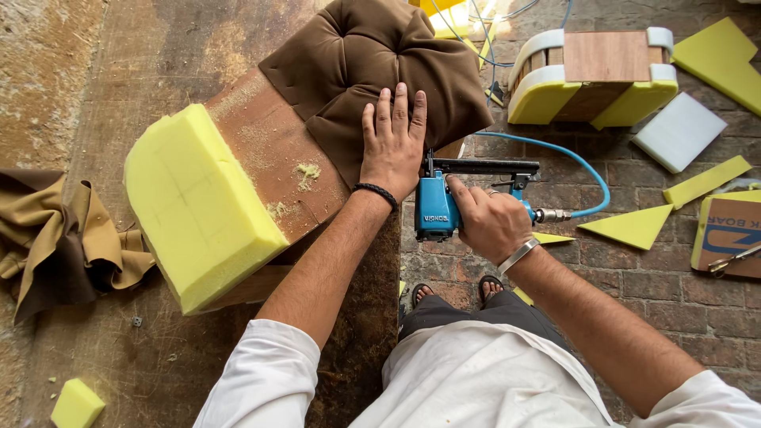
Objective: The person staples brown fabric over a yellow foam cushion using a pneumatic staple gun, repeatedly pulling and smoothing the fabric to create a tufted pattern. The person trims excess fabric with shears and continues securing the fabric around the edges.
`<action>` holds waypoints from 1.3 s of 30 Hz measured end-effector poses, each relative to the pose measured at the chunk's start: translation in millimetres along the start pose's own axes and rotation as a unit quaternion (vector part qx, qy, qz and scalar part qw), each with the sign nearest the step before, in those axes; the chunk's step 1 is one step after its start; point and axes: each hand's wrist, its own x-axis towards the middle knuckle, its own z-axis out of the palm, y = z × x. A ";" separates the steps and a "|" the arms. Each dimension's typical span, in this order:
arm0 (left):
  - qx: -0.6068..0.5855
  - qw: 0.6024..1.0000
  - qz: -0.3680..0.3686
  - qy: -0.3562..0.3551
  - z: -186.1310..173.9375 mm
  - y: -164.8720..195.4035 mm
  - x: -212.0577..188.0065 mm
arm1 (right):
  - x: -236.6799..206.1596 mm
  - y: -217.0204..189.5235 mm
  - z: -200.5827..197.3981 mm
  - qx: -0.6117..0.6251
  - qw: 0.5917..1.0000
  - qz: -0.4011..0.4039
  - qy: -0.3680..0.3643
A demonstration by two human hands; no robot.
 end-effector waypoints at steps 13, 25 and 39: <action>-0.019 0.997 0.061 -0.039 -19.3 -32.1 -52.6 | -6.0 -1.1 0.3 0.125 0.988 0.081 0.031; -0.226 0.939 0.073 0.250 -11.2 -56.1 -88.1 | 113.9 3.0 -89.6 0.163 0.982 0.087 0.025; -0.100 0.965 0.135 0.200 -12.9 -54.7 -93.6 | 99.6 8.7 -71.3 0.184 0.971 0.095 0.123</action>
